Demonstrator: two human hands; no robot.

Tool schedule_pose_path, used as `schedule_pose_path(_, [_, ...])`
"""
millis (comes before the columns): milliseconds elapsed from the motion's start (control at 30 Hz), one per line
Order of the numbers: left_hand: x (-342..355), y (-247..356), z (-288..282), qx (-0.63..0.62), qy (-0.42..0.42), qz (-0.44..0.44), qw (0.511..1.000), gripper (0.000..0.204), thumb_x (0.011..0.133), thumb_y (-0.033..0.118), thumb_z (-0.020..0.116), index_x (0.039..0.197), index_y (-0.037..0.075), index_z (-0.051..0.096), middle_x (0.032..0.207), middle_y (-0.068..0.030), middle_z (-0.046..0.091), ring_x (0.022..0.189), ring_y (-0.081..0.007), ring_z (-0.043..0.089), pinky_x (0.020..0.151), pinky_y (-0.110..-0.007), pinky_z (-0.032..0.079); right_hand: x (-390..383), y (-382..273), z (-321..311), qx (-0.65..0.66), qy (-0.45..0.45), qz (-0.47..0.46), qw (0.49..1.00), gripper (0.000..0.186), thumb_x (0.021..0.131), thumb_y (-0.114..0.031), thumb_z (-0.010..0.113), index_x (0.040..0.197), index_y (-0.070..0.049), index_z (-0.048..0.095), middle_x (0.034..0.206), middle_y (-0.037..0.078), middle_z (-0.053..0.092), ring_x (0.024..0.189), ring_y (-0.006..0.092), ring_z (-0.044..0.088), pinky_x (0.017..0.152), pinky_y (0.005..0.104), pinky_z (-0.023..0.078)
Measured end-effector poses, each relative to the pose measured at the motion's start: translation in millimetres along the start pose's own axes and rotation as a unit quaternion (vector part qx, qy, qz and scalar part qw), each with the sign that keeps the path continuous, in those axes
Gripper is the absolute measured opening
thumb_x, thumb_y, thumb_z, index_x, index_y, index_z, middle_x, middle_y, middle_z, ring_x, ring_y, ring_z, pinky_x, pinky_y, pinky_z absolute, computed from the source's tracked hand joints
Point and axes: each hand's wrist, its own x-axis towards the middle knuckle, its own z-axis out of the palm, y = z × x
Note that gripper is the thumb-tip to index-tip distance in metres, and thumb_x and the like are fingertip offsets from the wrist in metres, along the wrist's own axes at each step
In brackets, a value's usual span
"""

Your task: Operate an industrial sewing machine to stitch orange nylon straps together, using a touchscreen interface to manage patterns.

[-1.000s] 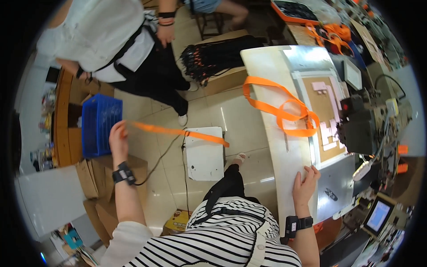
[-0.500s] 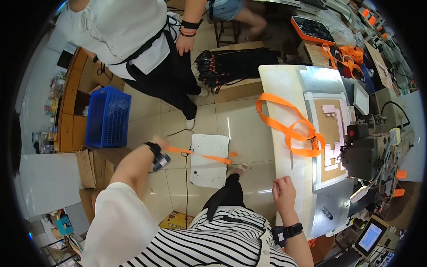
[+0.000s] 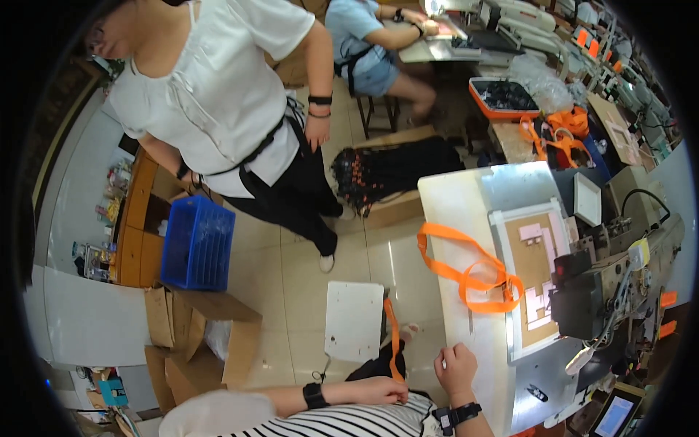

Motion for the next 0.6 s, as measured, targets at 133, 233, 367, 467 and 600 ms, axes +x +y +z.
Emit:
schedule_pose_path(133, [-20.5,18.9,-9.9,0.136,0.154,-0.069,0.976,0.016,0.081,0.011,0.049,0.09,0.005,0.06,0.089,-0.0124,0.062,0.086,-0.0299,0.06,0.075,-0.039,0.048,-0.5,3.3,-0.6,0.012,0.006,-0.007,1.0,0.009,0.069,-0.009,0.066,0.072,-0.01,0.057,0.069,0.008,0.048,0.06,0.0276,0.052,0.051,0.0388,0.041])
schedule_pose_path(233, [-33.2,22.6,6.9,0.141,0.14,-0.033,0.979,0.016,0.081,0.011,0.048,0.09,0.005,0.06,0.09,-0.0119,0.061,0.085,-0.0297,0.061,0.074,-0.04,0.048,-6.8,2.8,0.4,0.014,0.019,-0.015,1.0,0.008,0.071,-0.01,0.066,0.072,-0.01,0.057,0.07,0.008,0.049,0.06,0.0274,0.053,0.051,0.0388,0.041])
schedule_pose_path(367, [-48.6,37.5,56.5,0.19,0.159,-0.017,0.969,0.016,0.082,0.01,0.048,0.092,0.006,0.06,0.088,-0.0119,0.06,0.084,-0.0301,0.06,0.074,-0.039,0.048,-14.1,5.8,0.8,0.015,0.072,-0.048,0.996,0.007,0.072,-0.011,0.065,0.073,-0.009,0.059,0.071,0.008,0.049,0.062,0.0287,0.054,0.052,0.0395,0.042])
schedule_pose_path(467, [-64.0,42.5,83.9,0.207,0.13,0.019,0.969,0.016,0.083,0.009,0.048,0.094,0.006,0.06,0.088,-0.0118,0.06,0.083,-0.0305,0.06,0.073,-0.039,0.048,-19.3,6.2,-0.7,0.058,0.053,-0.007,0.997,0.007,0.075,-0.012,0.065,0.076,-0.007,0.061,0.073,0.009,0.053,0.064,0.0281,0.056,0.056,0.0369,0.046])
schedule_pose_path(600, [-91.3,43.9,116.2,0.178,0.1,0.024,0.979,0.018,0.084,0.005,0.049,0.098,0.005,0.061,0.091,-0.0114,0.063,0.085,-0.0277,0.063,0.077,-0.037,0.049,-52.7,-33.4,-21.3,0.387,-0.147,0.056,0.908,0.018,0.085,-0.019,0.065,0.093,-0.003,0.065,0.085,0.008,0.064,0.075,0.0161,0.062,0.069,0.0278,0.049])
